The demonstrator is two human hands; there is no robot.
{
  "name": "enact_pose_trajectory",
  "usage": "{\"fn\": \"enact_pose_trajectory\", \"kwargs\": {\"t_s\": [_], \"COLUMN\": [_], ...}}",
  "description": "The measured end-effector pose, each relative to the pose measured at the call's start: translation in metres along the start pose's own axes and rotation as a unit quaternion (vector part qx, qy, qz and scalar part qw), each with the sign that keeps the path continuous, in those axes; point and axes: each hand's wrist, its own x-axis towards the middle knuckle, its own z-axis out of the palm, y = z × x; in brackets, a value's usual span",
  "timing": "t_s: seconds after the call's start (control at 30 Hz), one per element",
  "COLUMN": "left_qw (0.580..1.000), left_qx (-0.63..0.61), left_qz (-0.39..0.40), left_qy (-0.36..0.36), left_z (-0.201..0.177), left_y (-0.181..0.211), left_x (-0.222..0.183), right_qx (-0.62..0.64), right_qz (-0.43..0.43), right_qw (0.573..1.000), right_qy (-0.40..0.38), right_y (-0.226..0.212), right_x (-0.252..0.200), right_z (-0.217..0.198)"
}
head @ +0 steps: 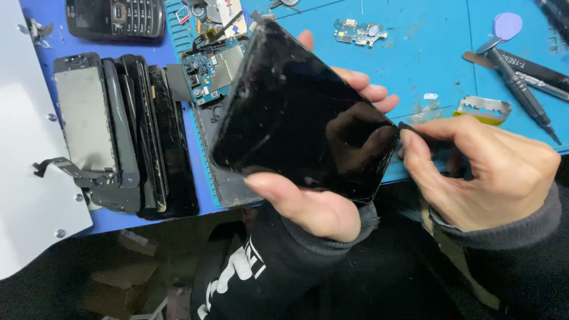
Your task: The recorder is disassembling a smartphone, specifically prying the screen away from the frame using tools.
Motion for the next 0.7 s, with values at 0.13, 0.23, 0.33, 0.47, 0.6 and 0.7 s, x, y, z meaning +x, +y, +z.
{"fn": "enact_pose_trajectory", "kwargs": {"t_s": [0.13,0.23,0.33,0.47,0.6,0.7], "left_qw": [1.0,1.0,0.999,0.999,0.999,0.999], "left_qx": [-0.022,-0.001,0.014,-0.016,-0.019,-0.036], "left_qz": [0.0,-0.026,-0.034,-0.036,-0.039,-0.039], "left_qy": [-0.015,-0.014,-0.005,-0.008,-0.001,-0.003], "left_z": [0.0,0.003,0.003,0.0,0.003,-0.004], "left_y": [0.006,0.015,0.017,0.014,0.017,0.012], "left_x": [0.0,0.008,0.01,0.007,0.012,0.01], "right_qx": [-0.044,-0.032,0.01,0.04,0.078,0.112], "right_qz": [-0.007,0.006,0.041,0.057,0.101,0.108], "right_qw": [0.999,0.999,0.999,0.998,0.992,0.988], "right_qy": [0.001,0.001,0.009,0.003,-0.016,-0.015], "right_y": [-0.011,-0.011,-0.008,-0.01,-0.011,-0.007], "right_x": [0.013,0.01,0.005,0.009,0.01,0.008], "right_z": [0.0,0.001,0.002,0.001,0.001,0.002]}}
